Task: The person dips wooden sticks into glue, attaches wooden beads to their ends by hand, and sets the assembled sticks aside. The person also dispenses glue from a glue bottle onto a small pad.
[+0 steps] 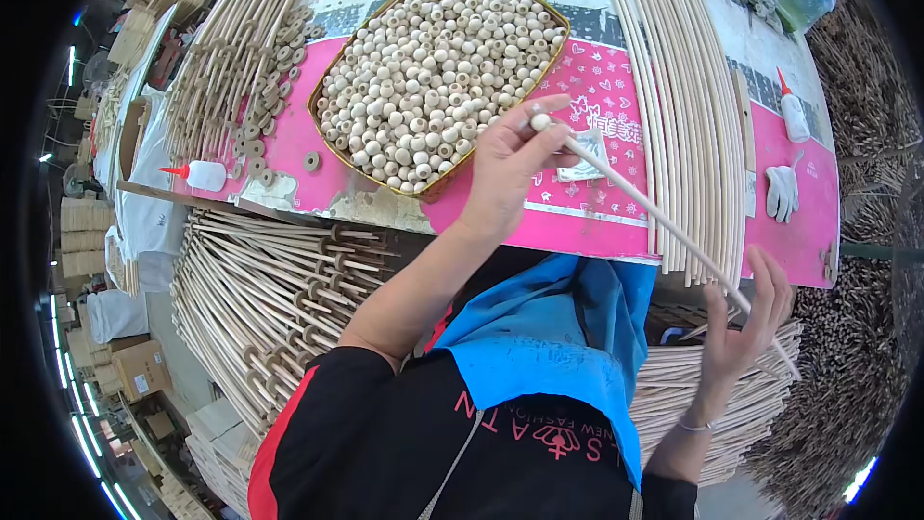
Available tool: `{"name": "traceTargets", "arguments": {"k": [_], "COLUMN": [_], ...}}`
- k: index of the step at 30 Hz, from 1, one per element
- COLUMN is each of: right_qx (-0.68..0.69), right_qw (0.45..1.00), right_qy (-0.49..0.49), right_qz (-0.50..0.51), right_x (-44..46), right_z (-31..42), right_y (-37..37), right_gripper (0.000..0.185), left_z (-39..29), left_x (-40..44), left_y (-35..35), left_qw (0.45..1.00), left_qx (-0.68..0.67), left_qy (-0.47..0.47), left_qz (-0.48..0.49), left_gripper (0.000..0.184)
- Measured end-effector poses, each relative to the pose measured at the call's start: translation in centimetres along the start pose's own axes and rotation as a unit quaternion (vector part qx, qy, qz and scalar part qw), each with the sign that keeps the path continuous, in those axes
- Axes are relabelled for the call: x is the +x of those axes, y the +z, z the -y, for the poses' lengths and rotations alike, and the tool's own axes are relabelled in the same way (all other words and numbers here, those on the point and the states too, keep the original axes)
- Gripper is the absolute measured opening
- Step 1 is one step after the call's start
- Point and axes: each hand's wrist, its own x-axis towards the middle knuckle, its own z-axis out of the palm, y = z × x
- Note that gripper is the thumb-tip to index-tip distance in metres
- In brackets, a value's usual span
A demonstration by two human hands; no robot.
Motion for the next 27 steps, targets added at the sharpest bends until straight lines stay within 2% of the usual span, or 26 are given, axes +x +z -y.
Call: {"name": "traceTargets", "arguments": {"k": [2, 3, 5, 6, 9, 10, 12, 13, 15, 17, 19, 20, 22, 23, 25, 27], "right_qx": [0.075, 0.132, 0.197, 0.226, 0.184, 0.18, 0.175, 0.2, 0.278, 0.337, 0.396, 0.392, 0.364, 0.317, 0.221, 0.105], "right_qw": [0.985, 0.963, 0.912, 0.921, 0.954, 0.944, 0.947, 0.94, 0.9, 0.832, 0.794, 0.795, 0.766, 0.739, 0.724, 0.72], "right_qy": [0.113, 0.139, 0.276, 0.243, 0.212, 0.257, 0.256, 0.265, 0.325, 0.406, 0.446, 0.453, 0.528, 0.581, 0.616, 0.636], "right_qz": [0.111, 0.19, 0.229, 0.202, 0.104, 0.102, 0.088, 0.074, 0.089, 0.17, 0.118, 0.093, -0.049, -0.127, -0.216, -0.259], "right_x": [-4.6, -6.8, -11.4, -12.6, -15.6, -15.8, -16.9, -17.8, -20.8, -22.3, -25.1, -25.8, -28.4, -30.0, -33.3, -37.8], "right_z": [-3.7, -5.5, -6.4, -5.9, -4.7, -3.6, -2.8, -2.6, -2.6, -1.3, -0.2, 0.1, -0.5, -1.7, -5.4, -9.2], "right_y": [-0.6, -1.0, -1.2, -0.9, 0.2, 0.1, 0.5, 0.8, 1.2, 0.1, 0.2, -0.4, -1.3, -1.7, -3.9, -5.4], "right_gripper": [0.052, 0.05, 0.03, 0.021, 0.016, 0.014, 0.014, 0.013, 0.014, 0.017, 0.021, 0.022, 0.023, 0.025, 0.026, 0.026], "left_z": [-0.8, -1.2, -1.3, -1.3, -0.6, -0.4, 0.2, 0.1, 0.3, 1.3, 2.6, 3.4, 3.3, 3.6, 4.5, 5.7], "left_x": [0.2, 0.4, 0.5, 0.6, 0.5, 0.7, 1.2, 1.1, 0.8, 0.7, 0.2, 0.0, -2.4, -2.9, -4.3, -6.0], "left_y": [-0.9, -1.5, -1.9, -1.9, -0.9, -0.3, 0.6, 1.4, 2.1, 2.7, 3.6, 3.7, 6.9, 7.1, 6.6, 5.2], "left_qw": [1.0, 0.999, 0.998, 0.995, 0.994, 0.993, 0.991, 0.993, 0.983, 0.981, 0.973, 0.963, 0.971, 0.961, 0.952, 0.945], "left_qx": [0.025, 0.044, 0.064, 0.088, 0.091, 0.106, 0.123, 0.102, 0.16, 0.16, 0.179, 0.19, 0.148, 0.207, 0.218, 0.215], "left_qy": [0.005, -0.004, -0.009, -0.02, -0.024, -0.011, 0.024, 0.007, 0.006, -0.042, -0.055, -0.052, -0.047, -0.045, -0.09, -0.138], "left_qz": [0.001, 0.014, 0.02, 0.036, 0.059, 0.055, 0.049, 0.058, 0.086, 0.103, 0.138, 0.185, 0.182, 0.176, 0.193, 0.203], "left_gripper": [0.037, 0.037, 0.036, 0.034, 0.041, 0.041, 0.036, 0.036, 0.039, 0.038, 0.04, 0.048, 0.052, 0.056, 0.053, 0.046]}}
